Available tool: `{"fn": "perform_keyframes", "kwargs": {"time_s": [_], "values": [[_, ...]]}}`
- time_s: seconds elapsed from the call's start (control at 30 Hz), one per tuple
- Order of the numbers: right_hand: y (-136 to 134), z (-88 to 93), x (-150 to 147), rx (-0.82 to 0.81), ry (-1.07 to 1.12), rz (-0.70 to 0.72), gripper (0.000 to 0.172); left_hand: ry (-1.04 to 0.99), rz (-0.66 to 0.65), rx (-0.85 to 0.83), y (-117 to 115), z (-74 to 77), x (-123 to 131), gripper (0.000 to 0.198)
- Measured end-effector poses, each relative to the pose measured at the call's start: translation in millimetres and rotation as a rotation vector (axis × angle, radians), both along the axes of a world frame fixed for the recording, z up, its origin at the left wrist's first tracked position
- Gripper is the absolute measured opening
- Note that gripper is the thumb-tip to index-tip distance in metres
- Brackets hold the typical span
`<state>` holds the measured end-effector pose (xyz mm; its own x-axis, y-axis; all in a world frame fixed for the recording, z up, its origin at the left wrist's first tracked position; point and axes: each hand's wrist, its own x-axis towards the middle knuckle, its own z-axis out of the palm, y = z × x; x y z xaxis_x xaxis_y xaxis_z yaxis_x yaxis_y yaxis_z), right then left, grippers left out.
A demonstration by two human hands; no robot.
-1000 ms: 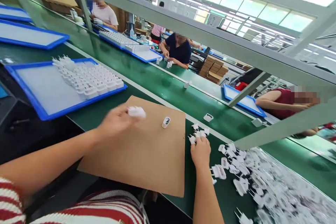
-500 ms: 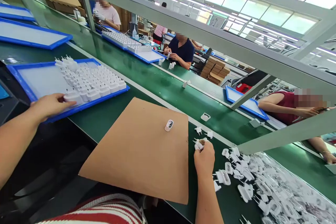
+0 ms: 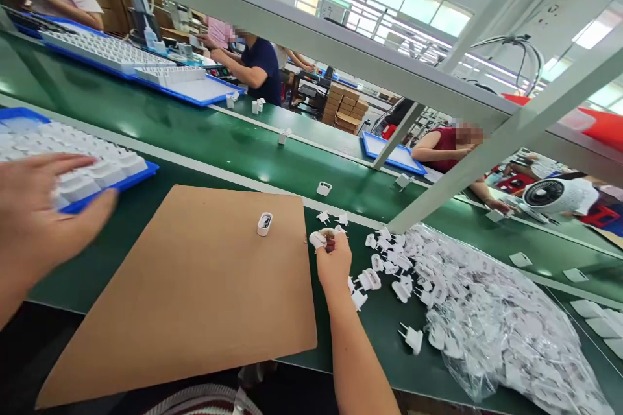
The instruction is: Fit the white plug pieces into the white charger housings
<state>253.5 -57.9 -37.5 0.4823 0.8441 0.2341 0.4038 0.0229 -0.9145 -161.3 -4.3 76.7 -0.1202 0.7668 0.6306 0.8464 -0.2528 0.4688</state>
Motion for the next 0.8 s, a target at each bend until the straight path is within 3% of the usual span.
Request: {"fn": "perform_keyframes", "kwargs": {"time_s": [0.07,0.1,0.2,0.33,0.43,0.53,0.63,0.73,0.8], "values": [[2,0.0,-3,-0.008,0.166,0.021,0.048,0.106,-0.277,0.116,34,-7.4,43,0.036],[3,0.2,-3,-0.016,0.235,0.030,0.049,0.164,-0.424,0.094,55,-11.6,69,0.034],[5,3.1,-2,-0.027,0.408,0.028,0.047,0.274,-0.664,-0.151,122,-23.1,158,0.040],[10,12.4,5,-0.041,0.699,0.001,0.046,0.502,-0.720,-0.474,194,-39.4,262,0.059],[14,18.8,9,-0.035,0.884,0.020,0.045,0.543,-0.736,-0.558,223,-56.2,310,0.072],[17,20.5,10,-0.045,0.966,0.076,0.046,0.558,-0.733,-0.589,237,-68.5,330,0.060],[17,17.9,11,-0.060,0.969,0.083,0.042,0.541,-0.705,-0.578,235,-65.8,328,0.049],[18,15.5,12,-0.024,0.905,0.028,0.040,0.511,-0.711,-0.518,211,-49.6,309,0.041],[18,15.5,14,0.040,0.812,-0.003,0.040,0.465,-0.725,-0.486,180,-38.2,288,0.037]]}}
